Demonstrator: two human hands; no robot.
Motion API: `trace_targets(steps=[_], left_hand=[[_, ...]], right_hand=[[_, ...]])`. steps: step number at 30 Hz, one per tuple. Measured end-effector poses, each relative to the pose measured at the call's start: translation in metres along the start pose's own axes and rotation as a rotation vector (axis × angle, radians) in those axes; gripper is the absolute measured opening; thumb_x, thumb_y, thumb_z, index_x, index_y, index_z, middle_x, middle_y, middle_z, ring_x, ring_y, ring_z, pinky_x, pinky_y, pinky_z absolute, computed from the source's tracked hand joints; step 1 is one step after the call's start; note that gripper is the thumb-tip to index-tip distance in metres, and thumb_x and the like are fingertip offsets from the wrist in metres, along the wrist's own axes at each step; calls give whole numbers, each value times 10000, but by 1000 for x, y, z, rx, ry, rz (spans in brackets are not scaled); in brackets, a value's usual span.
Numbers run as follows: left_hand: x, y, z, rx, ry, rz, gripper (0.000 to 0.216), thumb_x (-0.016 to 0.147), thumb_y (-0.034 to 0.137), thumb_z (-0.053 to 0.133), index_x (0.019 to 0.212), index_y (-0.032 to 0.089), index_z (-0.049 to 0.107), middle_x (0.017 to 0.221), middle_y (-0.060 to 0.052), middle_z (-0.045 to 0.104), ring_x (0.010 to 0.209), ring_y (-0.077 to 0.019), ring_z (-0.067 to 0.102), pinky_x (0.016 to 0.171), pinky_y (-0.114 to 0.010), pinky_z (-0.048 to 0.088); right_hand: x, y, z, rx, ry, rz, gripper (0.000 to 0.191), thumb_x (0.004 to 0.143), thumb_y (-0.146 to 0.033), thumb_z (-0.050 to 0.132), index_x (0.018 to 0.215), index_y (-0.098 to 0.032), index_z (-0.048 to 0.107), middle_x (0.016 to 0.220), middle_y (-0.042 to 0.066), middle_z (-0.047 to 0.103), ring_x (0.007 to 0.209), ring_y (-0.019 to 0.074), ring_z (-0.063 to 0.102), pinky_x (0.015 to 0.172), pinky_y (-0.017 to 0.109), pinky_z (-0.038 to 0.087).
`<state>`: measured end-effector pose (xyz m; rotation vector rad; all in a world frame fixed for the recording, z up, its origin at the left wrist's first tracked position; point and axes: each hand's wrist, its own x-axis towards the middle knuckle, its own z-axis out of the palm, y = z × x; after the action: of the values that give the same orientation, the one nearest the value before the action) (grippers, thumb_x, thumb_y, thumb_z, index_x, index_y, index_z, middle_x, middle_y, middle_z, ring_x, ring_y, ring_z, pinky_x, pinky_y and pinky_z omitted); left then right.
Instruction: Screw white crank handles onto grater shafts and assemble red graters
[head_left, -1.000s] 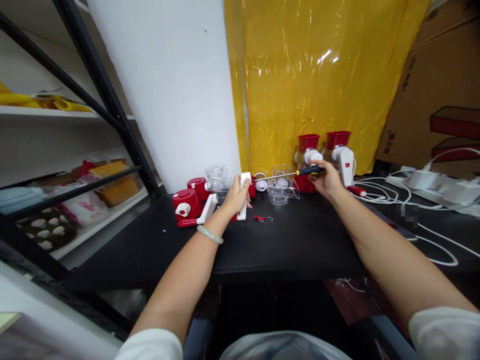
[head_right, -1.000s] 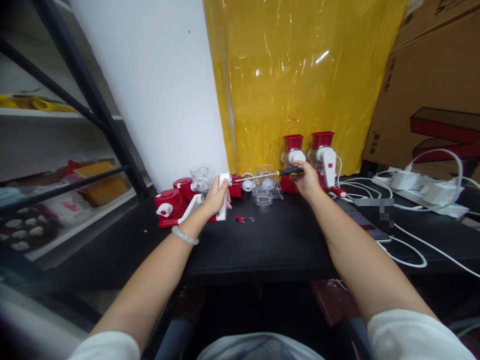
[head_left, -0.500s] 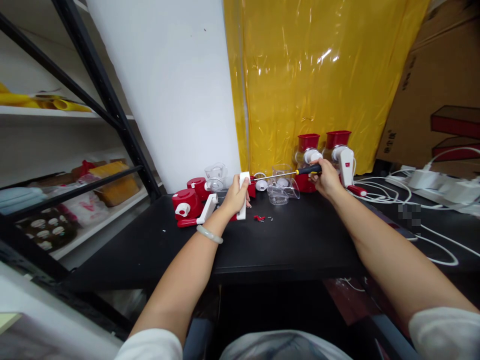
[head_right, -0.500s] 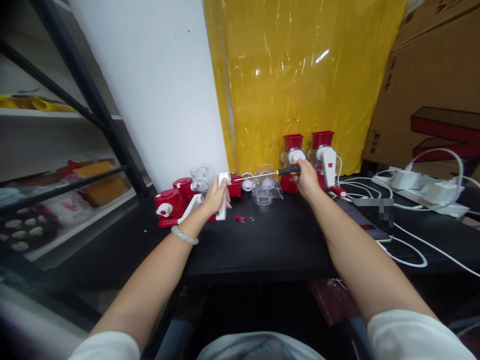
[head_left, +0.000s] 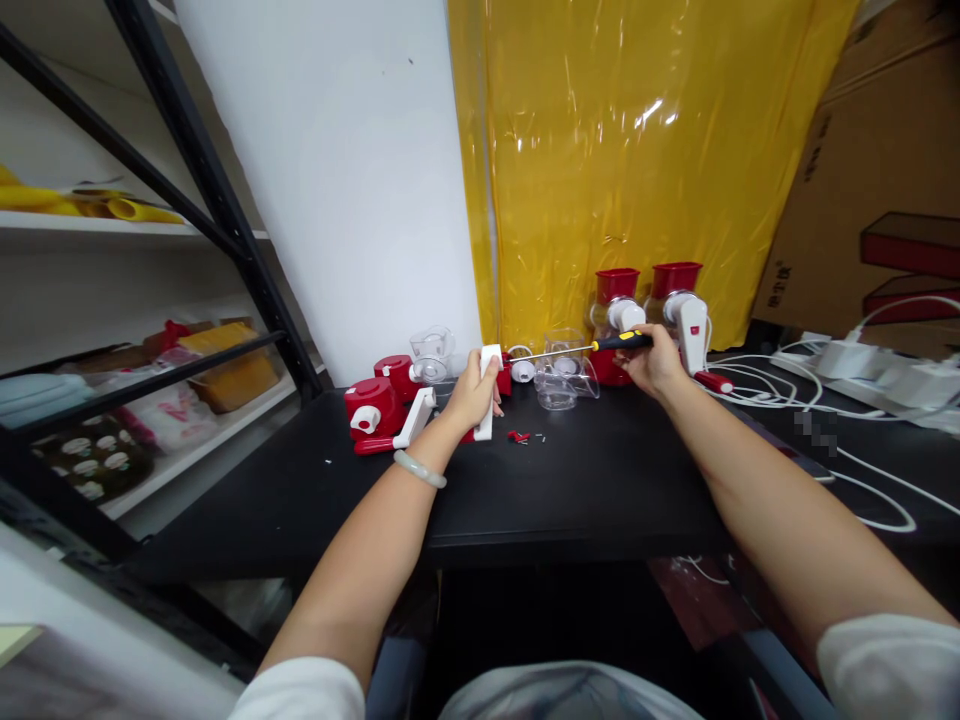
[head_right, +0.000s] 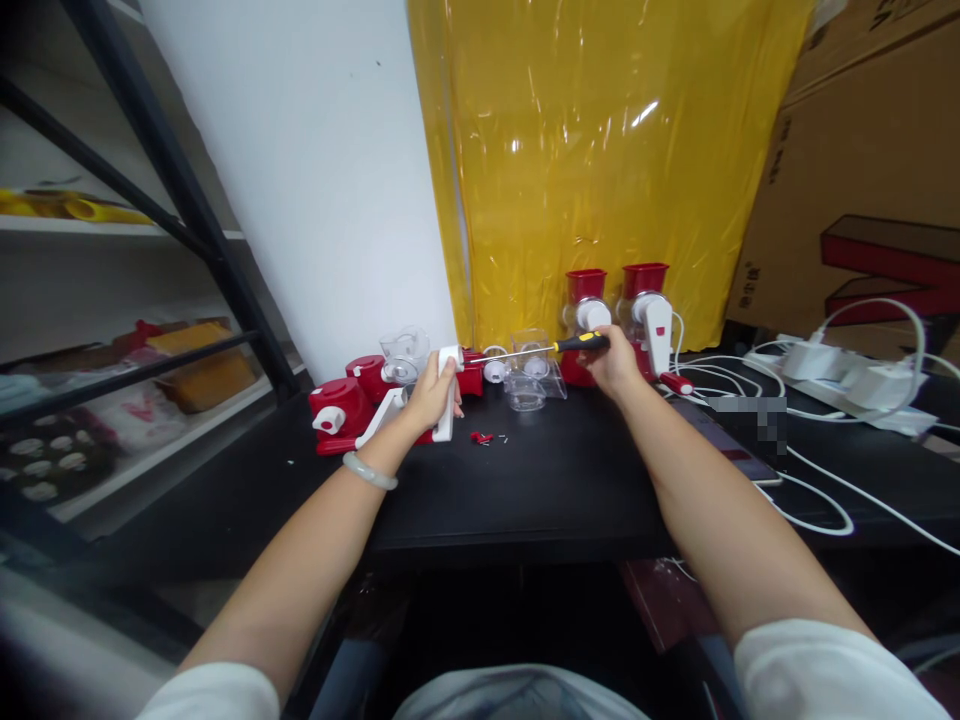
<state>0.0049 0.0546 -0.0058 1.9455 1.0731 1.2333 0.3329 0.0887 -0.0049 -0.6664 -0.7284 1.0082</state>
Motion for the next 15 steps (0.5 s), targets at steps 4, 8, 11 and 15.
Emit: trace_targets(steps=[4, 8, 11, 15], left_hand=[[0, -1, 0, -9, 1, 0, 488, 1024, 707, 383, 1142, 235, 419, 605, 53, 582, 424, -165, 618, 465, -259, 474], [0, -2, 0, -7, 2, 3, 520, 1016, 724, 383, 1159, 226, 430, 611, 52, 585, 419, -157, 609, 458, -250, 471], [0, -1, 0, -19, 3, -7, 535, 1011, 728, 394, 1173, 220, 436, 608, 55, 579, 415, -152, 604, 453, -246, 470], [-1, 3, 0, -35, 13, -5, 506, 1023, 702, 397, 1170, 219, 430, 598, 58, 574, 407, -152, 593, 439, -247, 463]], right_hand=[[1, 2, 1, -29, -2, -41, 372, 793, -552, 710, 795, -259, 480, 572, -49, 519, 438, 122, 463, 393, 259, 404], [-1, 5, 0, -75, -34, -56, 529, 777, -700, 749, 805, -274, 437, 475, -104, 367, 368, 98, 360, 386, 252, 404], [-3, 6, 1, -75, -39, -38, 506, 805, -645, 765, 806, -274, 421, 465, -115, 338, 362, 92, 346, 395, 244, 422], [-1, 6, 5, -23, 18, -27, 356, 840, -451, 750, 805, -258, 453, 543, -81, 472, 421, 92, 416, 408, 224, 425]])
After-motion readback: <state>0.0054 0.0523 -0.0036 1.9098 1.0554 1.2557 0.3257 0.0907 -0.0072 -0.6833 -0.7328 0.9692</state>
